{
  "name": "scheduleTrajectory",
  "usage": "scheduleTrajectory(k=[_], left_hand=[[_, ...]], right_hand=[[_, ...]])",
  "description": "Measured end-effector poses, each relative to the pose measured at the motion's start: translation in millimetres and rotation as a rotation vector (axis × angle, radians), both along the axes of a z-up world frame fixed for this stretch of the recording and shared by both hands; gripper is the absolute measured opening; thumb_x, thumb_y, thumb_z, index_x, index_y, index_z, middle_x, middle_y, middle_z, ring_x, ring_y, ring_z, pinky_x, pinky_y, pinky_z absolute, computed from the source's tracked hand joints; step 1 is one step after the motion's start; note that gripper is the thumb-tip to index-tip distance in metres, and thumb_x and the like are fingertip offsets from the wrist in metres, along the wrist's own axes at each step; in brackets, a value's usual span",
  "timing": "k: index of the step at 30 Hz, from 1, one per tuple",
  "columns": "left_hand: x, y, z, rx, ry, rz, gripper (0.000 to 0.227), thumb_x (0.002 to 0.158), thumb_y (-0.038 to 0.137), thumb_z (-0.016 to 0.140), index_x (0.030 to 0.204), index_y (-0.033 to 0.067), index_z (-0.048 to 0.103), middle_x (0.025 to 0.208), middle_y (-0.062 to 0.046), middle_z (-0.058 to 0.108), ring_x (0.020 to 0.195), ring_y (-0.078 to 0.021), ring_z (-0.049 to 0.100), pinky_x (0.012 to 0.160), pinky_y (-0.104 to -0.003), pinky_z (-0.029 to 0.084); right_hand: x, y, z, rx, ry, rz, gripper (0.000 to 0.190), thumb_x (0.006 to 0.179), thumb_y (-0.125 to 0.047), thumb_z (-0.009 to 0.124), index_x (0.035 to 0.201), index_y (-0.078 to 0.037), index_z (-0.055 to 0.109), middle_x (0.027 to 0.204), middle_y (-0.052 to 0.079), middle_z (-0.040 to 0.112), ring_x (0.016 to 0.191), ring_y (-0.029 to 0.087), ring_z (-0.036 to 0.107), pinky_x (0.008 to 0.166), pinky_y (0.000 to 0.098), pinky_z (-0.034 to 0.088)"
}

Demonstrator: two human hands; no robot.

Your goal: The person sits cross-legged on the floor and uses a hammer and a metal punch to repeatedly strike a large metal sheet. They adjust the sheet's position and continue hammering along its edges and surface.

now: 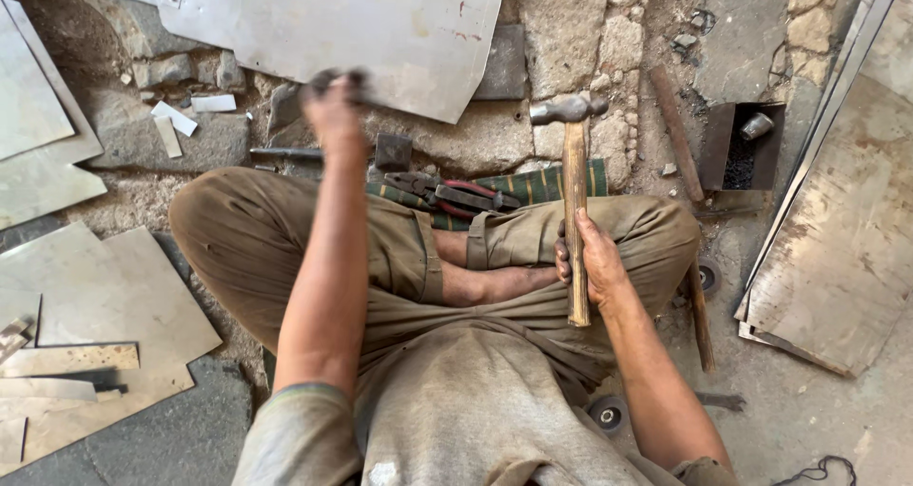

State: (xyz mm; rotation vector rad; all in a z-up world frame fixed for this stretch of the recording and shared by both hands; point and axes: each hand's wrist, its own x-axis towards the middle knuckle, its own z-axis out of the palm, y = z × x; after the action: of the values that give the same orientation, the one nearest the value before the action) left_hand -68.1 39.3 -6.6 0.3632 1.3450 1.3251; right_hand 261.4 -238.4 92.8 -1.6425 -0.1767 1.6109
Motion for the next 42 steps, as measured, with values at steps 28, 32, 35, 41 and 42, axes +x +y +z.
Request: scheduleTrajectory(k=[28,32,35,41,42], left_hand=[[49,-5,28,0.574,0.704,-1.074,0.022,0.099,0.027,0.073,0.117,0.0144,0.075,0.103,-0.007,0.080,0.084,-0.0202,0.077,0.080,-0.035,0.061],[46,-10,34,0.626,0.719,-1.033,0.024,0.096,0.024,0.075,0.117,0.0120,0.075,0.103,-0.009,0.079,0.084,-0.0195,0.077,0.078,-0.035,0.061],[49,-14,36,0.587,0.741,-1.041,0.022,0.097,0.023,0.073,0.116,0.0121,0.076,0.101,-0.008,0.080,0.082,-0.0183,0.076,0.078,-0.034,0.061],[50,-31,16,0.272,0.206,-0.381,0.023,0.100,0.017,0.064,0.113,-0.0008,0.069,0.107,-0.016,0.076,0.095,-0.0226,0.076,0.084,-0.032,0.066],[51,-30,12,0.072,0.256,-0.273,0.023,0.097,0.015,0.064,0.112,-0.0013,0.069,0.107,-0.016,0.075,0.094,-0.0245,0.074,0.082,-0.032,0.063]], right_hand=[[-33,56,155,1.145,-0.272,0.095,0.041,0.109,-0.048,0.059,0.122,-0.010,0.057,0.089,0.009,0.069,0.071,0.016,0.071,0.060,0.0314,0.062],[-56,79,100,0.281,-0.811,0.798,0.047,0.106,-0.051,0.047,0.125,-0.008,0.050,0.072,0.006,0.060,0.051,0.018,0.056,0.042,0.0335,0.050],[-38,60,71,0.079,-0.741,0.802,0.047,0.103,-0.050,0.046,0.118,-0.006,0.054,0.069,0.002,0.057,0.050,0.014,0.055,0.041,0.0292,0.050],[-8,16,48,0.366,-0.575,0.475,0.045,0.104,-0.048,0.051,0.111,-0.004,0.056,0.072,0.000,0.062,0.055,0.010,0.061,0.046,0.0275,0.055],[-7,18,44,0.359,-0.583,0.453,0.045,0.104,-0.048,0.052,0.110,-0.004,0.056,0.071,0.000,0.063,0.055,0.010,0.062,0.047,0.0273,0.056]])
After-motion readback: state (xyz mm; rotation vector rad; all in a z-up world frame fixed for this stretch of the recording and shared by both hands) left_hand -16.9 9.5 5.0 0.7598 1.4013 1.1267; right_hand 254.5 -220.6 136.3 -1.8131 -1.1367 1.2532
